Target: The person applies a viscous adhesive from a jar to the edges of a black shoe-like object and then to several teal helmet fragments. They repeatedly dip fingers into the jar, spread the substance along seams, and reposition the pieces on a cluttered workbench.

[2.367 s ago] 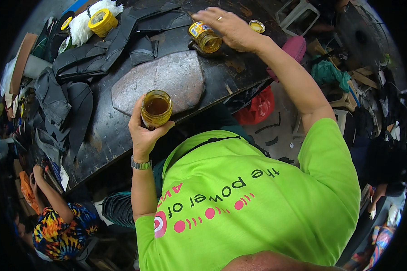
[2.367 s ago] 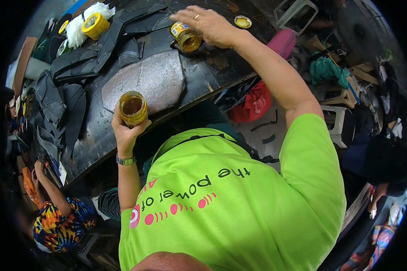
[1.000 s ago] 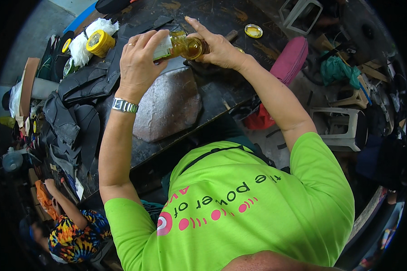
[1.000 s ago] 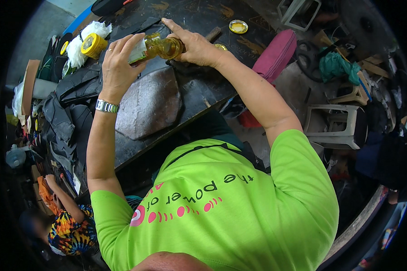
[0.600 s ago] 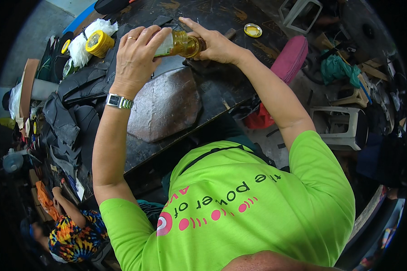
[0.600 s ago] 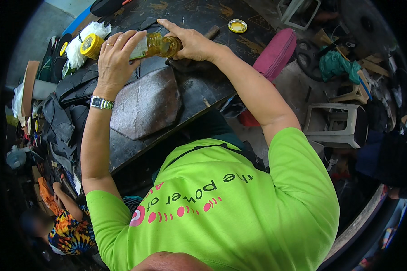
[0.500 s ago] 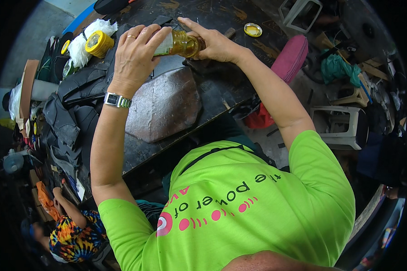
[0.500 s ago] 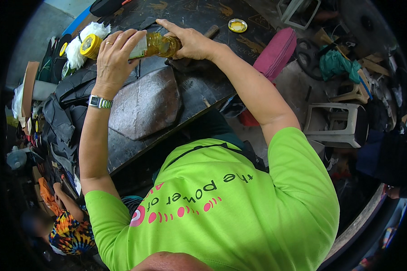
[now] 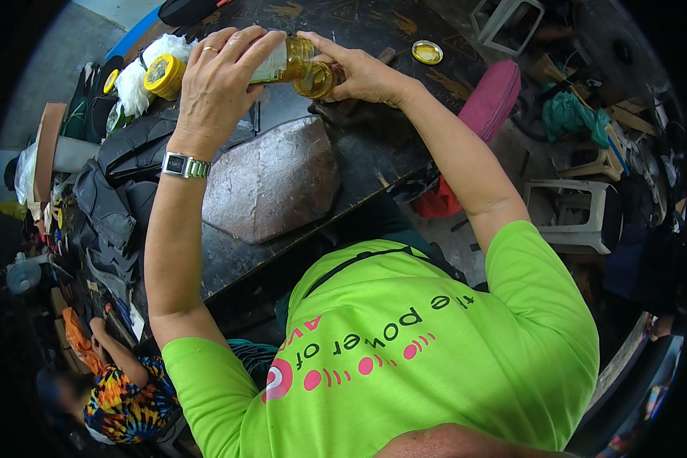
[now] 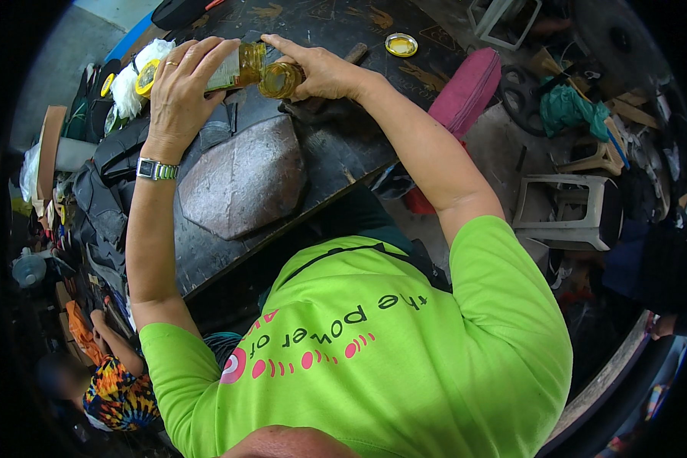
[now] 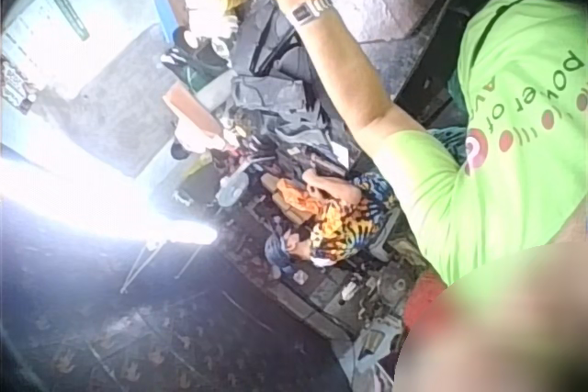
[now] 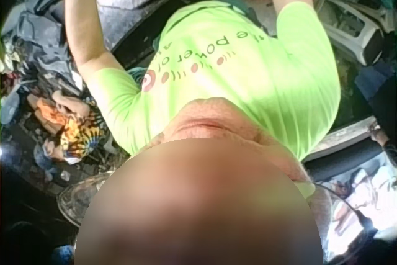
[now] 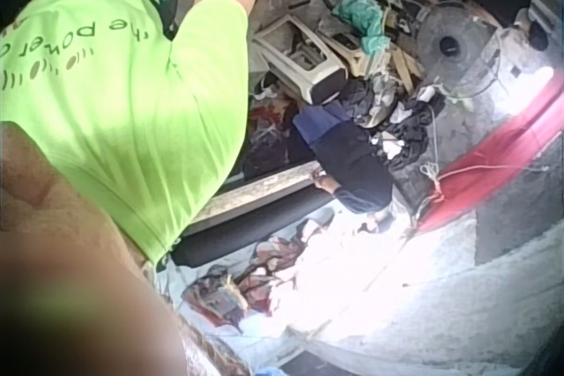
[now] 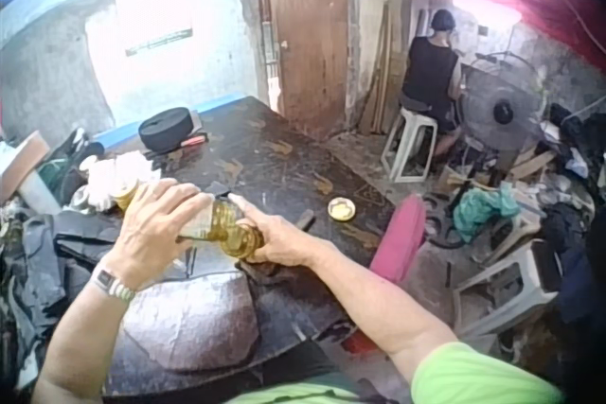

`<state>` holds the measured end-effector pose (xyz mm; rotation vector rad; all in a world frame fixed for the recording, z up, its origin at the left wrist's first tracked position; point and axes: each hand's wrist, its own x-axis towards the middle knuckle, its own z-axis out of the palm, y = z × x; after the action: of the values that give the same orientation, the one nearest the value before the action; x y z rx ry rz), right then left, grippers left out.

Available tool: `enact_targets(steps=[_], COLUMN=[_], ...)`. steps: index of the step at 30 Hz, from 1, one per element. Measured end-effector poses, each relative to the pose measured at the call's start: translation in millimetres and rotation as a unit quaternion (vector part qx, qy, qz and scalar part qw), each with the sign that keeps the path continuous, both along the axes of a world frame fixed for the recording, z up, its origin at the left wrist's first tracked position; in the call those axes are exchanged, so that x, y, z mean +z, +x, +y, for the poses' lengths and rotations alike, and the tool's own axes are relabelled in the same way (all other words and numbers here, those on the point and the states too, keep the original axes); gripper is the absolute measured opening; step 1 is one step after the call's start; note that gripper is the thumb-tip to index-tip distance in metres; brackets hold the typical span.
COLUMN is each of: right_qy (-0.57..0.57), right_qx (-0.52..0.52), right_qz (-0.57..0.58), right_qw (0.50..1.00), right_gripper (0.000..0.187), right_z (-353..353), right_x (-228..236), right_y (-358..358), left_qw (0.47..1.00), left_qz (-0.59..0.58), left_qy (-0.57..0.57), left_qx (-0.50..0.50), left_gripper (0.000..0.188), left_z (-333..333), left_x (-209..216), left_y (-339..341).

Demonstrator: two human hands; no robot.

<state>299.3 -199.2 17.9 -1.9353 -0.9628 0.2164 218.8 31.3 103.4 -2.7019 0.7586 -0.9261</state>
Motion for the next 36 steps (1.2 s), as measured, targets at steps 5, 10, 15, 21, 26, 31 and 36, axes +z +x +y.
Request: enact_targets(steps=[5,10,15,21,26,31,36], right_qy=[0.004,0.007,0.01,0.009,0.009,0.009,0.002], right_qx=[0.0,0.003,-0.003,0.003,-0.007,-0.003,-0.013], right_qz=[0.012,0.015,0.026,0.036,-0.01,0.003,0.006], right_qw=[1.0,1.0,1.0,0.999,1.0,1.0,1.0], right_gripper=[0.11,0.111,0.108,0.108,0.109,0.108,0.109], right_z=[0.1,-0.3,-2.2,-3.0,-1.6,-2.3,-2.3], right_x=[-1.5,-1.2,1.1,0.1,-3.9,-3.3,-1.5], right_y=[1.3,1.5,-1.4,-0.5,0.6,-0.6,-2.0], left_qw=[1.0,0.999,0.999,0.996,0.994,0.994,0.994], left_qz=[0.003,0.006,0.015,0.009,0.004,0.002,0.013], left_qy=[0.024,0.033,0.043,0.071,0.087,0.087,0.088], left_qx=[-0.006,-0.011,-0.03,-0.052,-0.073,-0.073,-0.066], left_gripper=[0.08,0.083,0.082,0.08,0.078,0.081,0.079], left_z=[-0.7,-0.4,1.7,2.1,1.0,-0.4,0.0], left_x=[3.7,6.7,9.1,12.1,15.9,16.5,13.7], left_y=[0.2,2.5,6.4,11.7,16.5,19.9,22.1])
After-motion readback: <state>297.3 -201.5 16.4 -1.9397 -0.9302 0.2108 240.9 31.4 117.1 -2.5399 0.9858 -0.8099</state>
